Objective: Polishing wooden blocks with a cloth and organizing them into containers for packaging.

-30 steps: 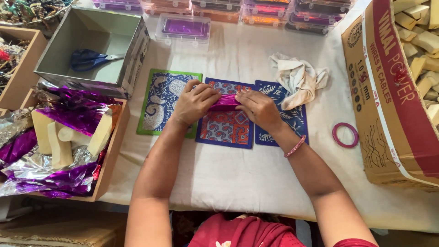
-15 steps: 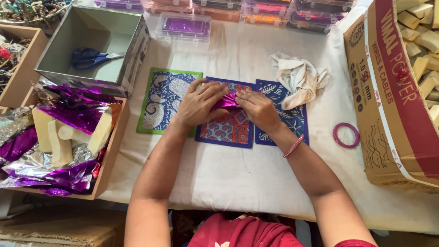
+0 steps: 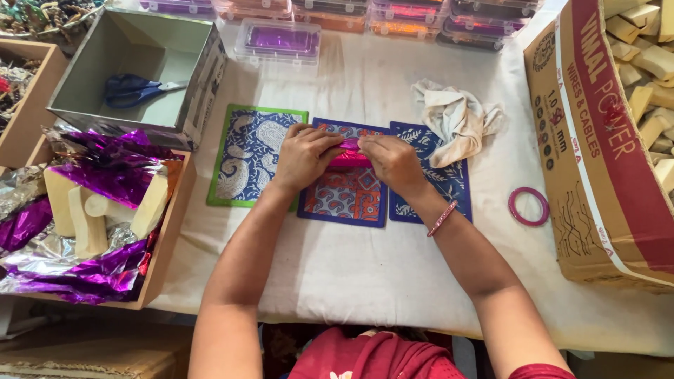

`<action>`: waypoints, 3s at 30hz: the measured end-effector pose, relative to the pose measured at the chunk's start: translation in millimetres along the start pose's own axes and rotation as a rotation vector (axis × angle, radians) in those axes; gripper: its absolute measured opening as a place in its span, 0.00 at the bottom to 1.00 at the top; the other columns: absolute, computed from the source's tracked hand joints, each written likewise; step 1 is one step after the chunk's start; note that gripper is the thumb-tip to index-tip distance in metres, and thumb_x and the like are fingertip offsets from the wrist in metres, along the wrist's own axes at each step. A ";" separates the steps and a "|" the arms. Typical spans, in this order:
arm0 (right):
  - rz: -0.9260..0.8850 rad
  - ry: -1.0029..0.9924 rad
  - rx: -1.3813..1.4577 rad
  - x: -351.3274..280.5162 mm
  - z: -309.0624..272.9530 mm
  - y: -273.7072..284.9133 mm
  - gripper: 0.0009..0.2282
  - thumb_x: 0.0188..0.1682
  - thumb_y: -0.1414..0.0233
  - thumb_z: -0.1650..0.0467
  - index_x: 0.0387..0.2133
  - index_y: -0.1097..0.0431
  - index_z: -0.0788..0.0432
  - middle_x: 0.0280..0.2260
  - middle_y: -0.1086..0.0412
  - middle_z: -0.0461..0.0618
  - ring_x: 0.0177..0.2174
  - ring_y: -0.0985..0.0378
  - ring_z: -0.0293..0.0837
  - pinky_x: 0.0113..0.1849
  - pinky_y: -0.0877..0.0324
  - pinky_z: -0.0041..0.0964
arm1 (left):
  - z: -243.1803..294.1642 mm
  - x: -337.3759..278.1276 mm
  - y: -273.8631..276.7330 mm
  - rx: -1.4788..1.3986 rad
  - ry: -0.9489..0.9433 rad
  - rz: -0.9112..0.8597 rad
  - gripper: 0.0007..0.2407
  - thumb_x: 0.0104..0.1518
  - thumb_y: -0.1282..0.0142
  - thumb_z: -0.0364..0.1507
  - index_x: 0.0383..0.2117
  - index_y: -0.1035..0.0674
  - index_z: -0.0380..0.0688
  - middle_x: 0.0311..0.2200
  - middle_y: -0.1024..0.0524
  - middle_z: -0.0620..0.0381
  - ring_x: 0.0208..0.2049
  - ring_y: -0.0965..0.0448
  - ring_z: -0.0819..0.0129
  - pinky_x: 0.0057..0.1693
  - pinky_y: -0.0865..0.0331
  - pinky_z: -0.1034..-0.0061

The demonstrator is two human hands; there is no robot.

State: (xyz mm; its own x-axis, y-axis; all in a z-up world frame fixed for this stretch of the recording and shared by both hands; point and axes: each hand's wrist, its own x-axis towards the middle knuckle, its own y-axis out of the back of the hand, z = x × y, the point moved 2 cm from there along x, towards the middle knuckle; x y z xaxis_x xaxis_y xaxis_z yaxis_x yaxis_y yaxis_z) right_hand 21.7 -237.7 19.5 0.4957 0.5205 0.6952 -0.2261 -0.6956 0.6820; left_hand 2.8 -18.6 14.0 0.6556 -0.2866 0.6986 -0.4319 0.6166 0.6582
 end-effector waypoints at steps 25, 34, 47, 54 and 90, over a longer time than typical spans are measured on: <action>-0.120 0.104 -0.238 -0.2 -6.7 -1.0 0.20 0.43 0.38 0.71 0.49 0.27 0.68 0.49 0.27 0.61 0.50 0.24 0.58 0.53 0.29 0.46 | -156.2 27.3 -9.2 0.580 0.309 0.083 0.09 0.54 0.35 0.37 0.27 0.20 0.46 0.30 0.22 0.55 0.37 0.22 0.56 0.45 0.34 0.55; -0.148 -0.019 -0.069 32.8 22.9 -35.5 0.20 0.45 0.39 0.66 0.50 0.27 0.65 0.49 0.26 0.61 0.49 0.23 0.58 0.51 0.28 0.45 | -181.0 21.6 -15.1 0.348 0.510 0.118 0.27 0.51 0.38 0.24 0.61 0.30 0.52 0.50 0.28 0.50 0.53 0.31 0.49 0.55 0.34 0.55; -0.496 -0.136 -0.052 198.2 67.8 -112.1 0.22 0.42 0.36 0.61 0.48 0.23 0.59 0.46 0.24 0.59 0.47 0.23 0.58 0.50 0.31 0.49 | -197.2 27.1 -19.9 0.040 0.408 0.310 0.41 0.51 0.48 0.11 0.73 0.46 0.60 0.60 0.26 0.56 0.63 0.29 0.52 0.65 0.34 0.59; -0.401 -0.328 -0.019 224.8 47.2 -125.9 0.20 0.44 0.36 0.62 0.49 0.23 0.55 0.45 0.24 0.57 0.46 0.21 0.55 0.50 0.29 0.47 | -195.3 28.2 -17.1 -0.124 0.557 0.265 0.46 0.44 0.56 0.07 0.73 0.57 0.59 0.72 0.44 0.46 0.67 0.37 0.50 0.69 0.38 0.61; -0.310 -0.179 -0.159 247.5 91.8 -209.6 0.14 0.37 0.33 0.67 0.38 0.19 0.51 0.41 0.22 0.55 0.43 0.21 0.56 0.46 0.29 0.51 | -199.7 22.5 -27.9 0.085 0.531 0.149 0.39 0.43 0.37 0.21 0.68 0.40 0.42 0.67 0.42 0.42 0.70 0.49 0.41 0.72 0.49 0.55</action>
State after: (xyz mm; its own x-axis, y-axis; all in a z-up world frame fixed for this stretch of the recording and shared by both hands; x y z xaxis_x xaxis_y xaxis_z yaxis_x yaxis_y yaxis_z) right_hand 268.7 -8.6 27.8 0.6966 0.5892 0.4094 -0.1629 -0.4257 0.8901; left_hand 153.3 104.2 -44.7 0.7964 0.2214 0.5628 -0.5775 0.5545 0.5991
